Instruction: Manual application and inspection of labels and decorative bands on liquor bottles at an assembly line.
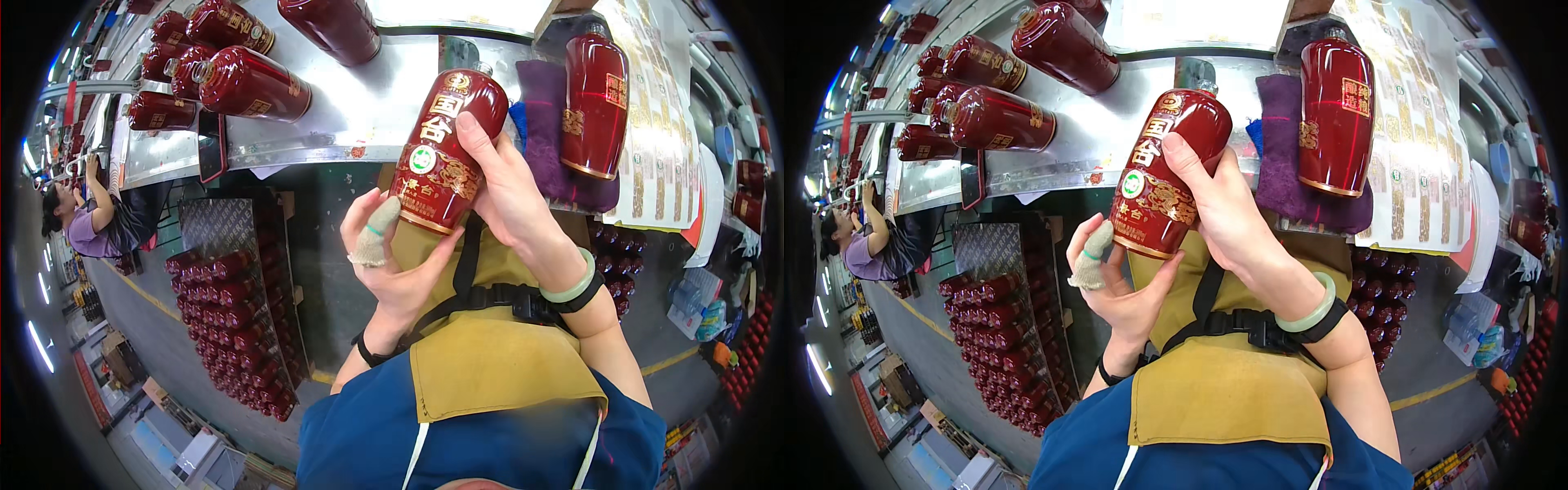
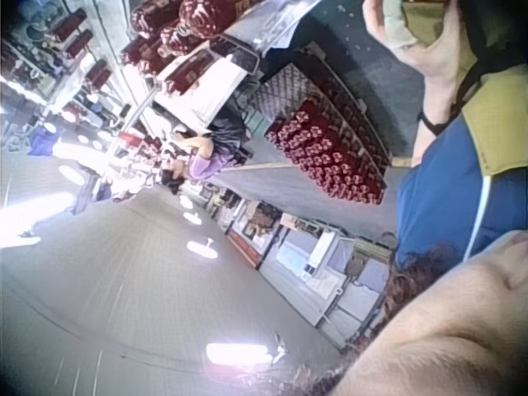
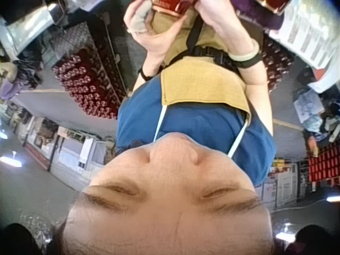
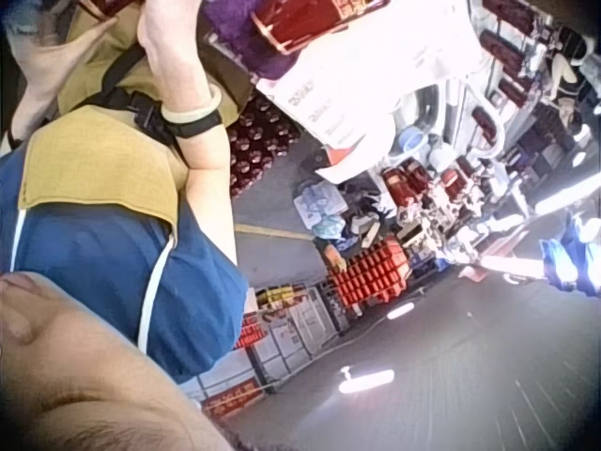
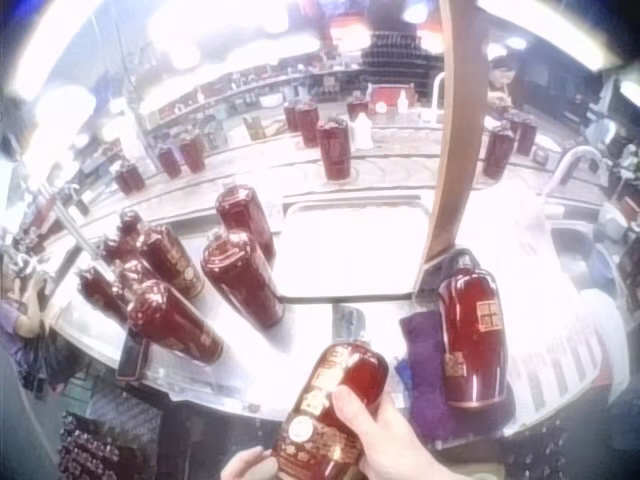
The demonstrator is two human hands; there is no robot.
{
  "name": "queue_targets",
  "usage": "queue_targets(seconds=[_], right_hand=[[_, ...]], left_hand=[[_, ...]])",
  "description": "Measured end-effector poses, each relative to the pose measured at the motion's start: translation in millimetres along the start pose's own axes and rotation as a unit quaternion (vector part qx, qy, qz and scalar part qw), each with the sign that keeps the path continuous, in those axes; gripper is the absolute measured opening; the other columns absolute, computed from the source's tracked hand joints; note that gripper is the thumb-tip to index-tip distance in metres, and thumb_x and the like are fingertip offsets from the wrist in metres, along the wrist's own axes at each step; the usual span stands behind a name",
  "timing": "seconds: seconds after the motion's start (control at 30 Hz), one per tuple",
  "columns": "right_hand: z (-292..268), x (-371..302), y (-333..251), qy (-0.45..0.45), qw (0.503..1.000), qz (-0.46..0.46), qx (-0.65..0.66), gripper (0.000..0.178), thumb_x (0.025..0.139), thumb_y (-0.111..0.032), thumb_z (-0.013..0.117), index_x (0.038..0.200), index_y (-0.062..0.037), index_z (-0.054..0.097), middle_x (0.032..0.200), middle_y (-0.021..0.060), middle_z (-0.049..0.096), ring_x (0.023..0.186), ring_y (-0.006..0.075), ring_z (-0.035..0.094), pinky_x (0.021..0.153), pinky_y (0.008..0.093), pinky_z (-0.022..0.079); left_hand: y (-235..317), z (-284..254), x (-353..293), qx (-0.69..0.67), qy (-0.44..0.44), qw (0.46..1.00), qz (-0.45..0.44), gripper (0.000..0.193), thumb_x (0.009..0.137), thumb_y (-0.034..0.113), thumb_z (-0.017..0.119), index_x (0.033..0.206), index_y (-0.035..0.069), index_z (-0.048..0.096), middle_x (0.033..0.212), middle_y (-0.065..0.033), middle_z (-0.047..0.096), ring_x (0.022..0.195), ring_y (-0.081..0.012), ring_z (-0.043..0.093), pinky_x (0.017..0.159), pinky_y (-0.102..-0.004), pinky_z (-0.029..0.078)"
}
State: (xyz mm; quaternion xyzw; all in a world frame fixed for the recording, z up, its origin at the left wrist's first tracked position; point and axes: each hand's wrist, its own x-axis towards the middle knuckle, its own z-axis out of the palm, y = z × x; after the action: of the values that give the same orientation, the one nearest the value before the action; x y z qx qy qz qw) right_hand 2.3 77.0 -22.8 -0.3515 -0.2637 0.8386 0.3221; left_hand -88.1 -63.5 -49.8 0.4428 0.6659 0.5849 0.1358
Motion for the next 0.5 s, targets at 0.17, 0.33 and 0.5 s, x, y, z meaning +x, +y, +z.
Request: queue_targets(seconds=[0.17, 0.33, 0.5], right_hand=[[-1.1, 0.7, -1.8, 0.006, 1.000, 0.004, -0.025, 0.065, 0.094, -0.041, 0.076, 0.137, -0.0035, 0.045, 0.126, 0.0112, 0.060, 0.115, 0.0175, 0.061, 0.098, 0.0387, 0.054], [1.0, -5.3, -12.6, -0.048, 0.998, 0.039, 0.004, 0.062, 0.093, -0.043, 0.076, 0.138, -0.0073, 0.053, 0.127, 0.0086, 0.064, 0.115, 0.0189, 0.064, 0.102, 0.0419, 0.052], [1.0, -1.1, -10.1, -0.040, 0.990, 0.056, 0.120, 0.047, 0.097, -0.029, 0.072, 0.135, -0.0072, 0.055, 0.123, 0.0085, 0.066, 0.115, 0.0192, 0.065, 0.102, 0.0425, 0.053]], left_hand=[[-2.0, 3.1, 3.4, 0.006, -0.010, 1.000, -0.020, 0.082, 0.062, 0.006, 0.095, 0.133, -0.002, 0.054, 0.134, -0.0134, 0.053, 0.120, -0.0261, 0.061, 0.100, -0.0372, 0.053], [15.2, -4.8, 10.8, -0.109, -0.010, 0.991, -0.071, 0.087, 0.068, 0.002, 0.089, 0.141, -0.002, 0.042, 0.137, -0.0163, 0.050, 0.125, -0.0256, 0.057, 0.103, -0.0394, 0.054], [9.8, -2.6, 9.8, -0.148, -0.026, 0.982, -0.118, 0.085, 0.073, 0.001, 0.086, 0.144, -0.001, 0.038, 0.142, -0.0166, 0.047, 0.131, -0.0259, 0.053, 0.105, -0.0408, 0.054]])
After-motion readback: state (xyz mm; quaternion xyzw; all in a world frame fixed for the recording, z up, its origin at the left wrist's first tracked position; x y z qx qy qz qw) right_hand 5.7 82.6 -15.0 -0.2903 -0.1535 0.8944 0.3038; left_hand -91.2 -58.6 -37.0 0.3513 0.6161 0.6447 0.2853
